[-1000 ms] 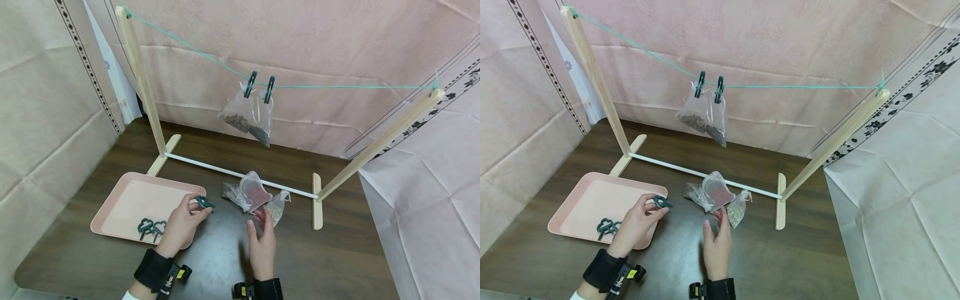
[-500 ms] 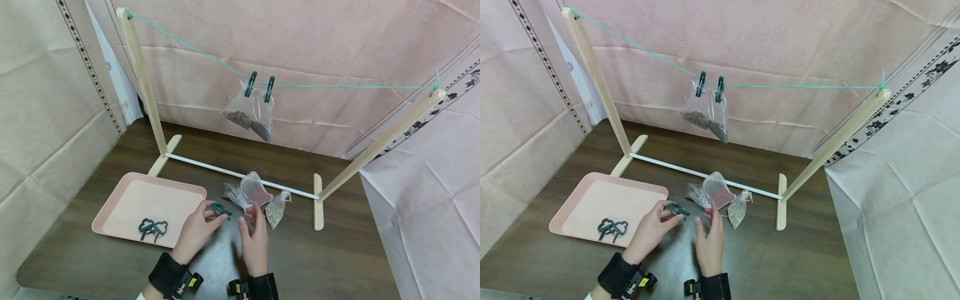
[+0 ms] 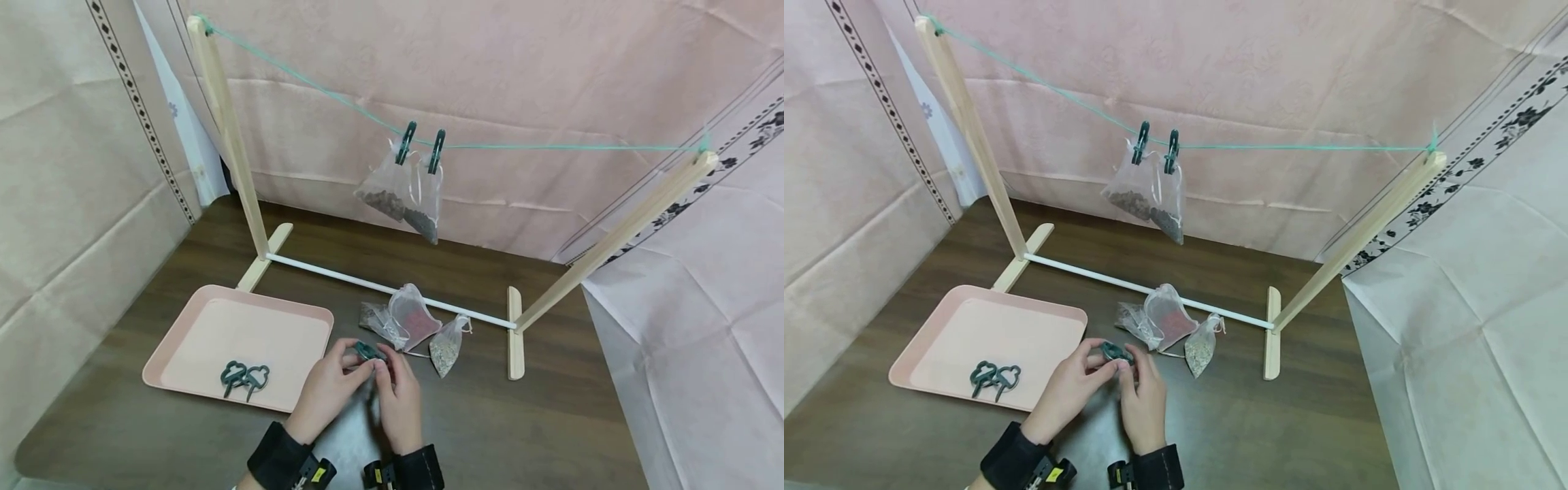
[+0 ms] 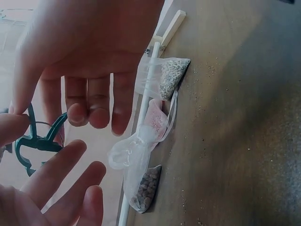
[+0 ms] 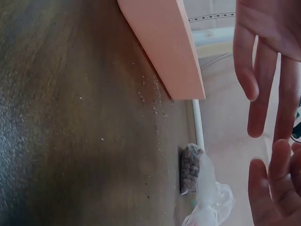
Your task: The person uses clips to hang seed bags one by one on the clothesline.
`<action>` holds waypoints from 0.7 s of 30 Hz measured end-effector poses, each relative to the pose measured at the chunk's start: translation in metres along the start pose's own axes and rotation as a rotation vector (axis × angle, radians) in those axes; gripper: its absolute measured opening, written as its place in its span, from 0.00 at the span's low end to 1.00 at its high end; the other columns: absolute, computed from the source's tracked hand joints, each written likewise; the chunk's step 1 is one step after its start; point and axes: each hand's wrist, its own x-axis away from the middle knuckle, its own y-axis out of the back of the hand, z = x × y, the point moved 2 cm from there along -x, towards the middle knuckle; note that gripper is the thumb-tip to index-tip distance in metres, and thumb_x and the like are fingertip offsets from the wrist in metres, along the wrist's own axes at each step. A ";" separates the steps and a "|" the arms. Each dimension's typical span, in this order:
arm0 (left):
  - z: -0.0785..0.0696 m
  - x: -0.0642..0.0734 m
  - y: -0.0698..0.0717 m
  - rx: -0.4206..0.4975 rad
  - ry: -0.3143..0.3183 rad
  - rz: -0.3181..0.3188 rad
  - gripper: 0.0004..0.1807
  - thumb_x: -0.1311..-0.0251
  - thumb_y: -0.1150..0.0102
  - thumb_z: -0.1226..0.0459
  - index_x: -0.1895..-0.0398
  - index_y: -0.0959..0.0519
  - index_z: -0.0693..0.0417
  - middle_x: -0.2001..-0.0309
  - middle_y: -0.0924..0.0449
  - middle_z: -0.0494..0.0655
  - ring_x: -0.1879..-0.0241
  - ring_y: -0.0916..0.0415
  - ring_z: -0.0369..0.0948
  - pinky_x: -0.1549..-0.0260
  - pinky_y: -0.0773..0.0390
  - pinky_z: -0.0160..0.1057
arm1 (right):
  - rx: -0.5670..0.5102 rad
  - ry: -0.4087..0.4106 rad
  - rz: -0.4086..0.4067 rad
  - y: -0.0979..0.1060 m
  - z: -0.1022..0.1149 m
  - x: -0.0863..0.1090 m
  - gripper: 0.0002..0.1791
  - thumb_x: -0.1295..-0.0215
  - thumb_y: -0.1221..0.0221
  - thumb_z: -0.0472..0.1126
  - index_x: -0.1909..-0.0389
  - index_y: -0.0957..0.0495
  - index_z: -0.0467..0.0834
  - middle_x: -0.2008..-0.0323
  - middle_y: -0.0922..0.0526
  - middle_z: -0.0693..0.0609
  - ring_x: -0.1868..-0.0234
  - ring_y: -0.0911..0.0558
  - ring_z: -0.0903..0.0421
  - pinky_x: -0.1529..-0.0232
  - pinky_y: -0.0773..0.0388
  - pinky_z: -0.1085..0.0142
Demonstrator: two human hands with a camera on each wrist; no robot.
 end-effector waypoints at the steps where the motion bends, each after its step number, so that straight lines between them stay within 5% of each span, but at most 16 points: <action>1: 0.001 0.000 0.000 0.001 0.008 0.003 0.36 0.52 0.46 0.38 0.46 0.33 0.51 0.61 0.19 0.40 0.61 0.23 0.38 0.63 0.26 0.43 | 0.000 0.003 0.004 -0.001 0.000 0.000 0.17 0.32 0.55 0.50 0.46 0.29 0.52 0.56 0.26 0.58 0.62 0.25 0.62 0.64 0.28 0.65; 12: -0.002 -0.005 -0.001 0.064 -0.004 -0.017 0.37 0.53 0.47 0.37 0.44 0.34 0.49 0.61 0.20 0.37 0.60 0.23 0.35 0.62 0.26 0.43 | -0.070 0.010 0.014 -0.004 0.005 -0.006 0.17 0.32 0.56 0.51 0.45 0.32 0.58 0.52 0.28 0.60 0.57 0.26 0.61 0.60 0.29 0.64; 21: 0.005 -0.002 -0.008 0.148 0.005 0.030 0.36 0.52 0.45 0.39 0.44 0.34 0.50 0.60 0.20 0.38 0.59 0.24 0.35 0.60 0.27 0.43 | -0.177 -0.098 0.007 -0.004 0.003 0.002 0.17 0.32 0.57 0.51 0.45 0.30 0.56 0.70 0.23 0.57 0.71 0.24 0.53 0.69 0.27 0.66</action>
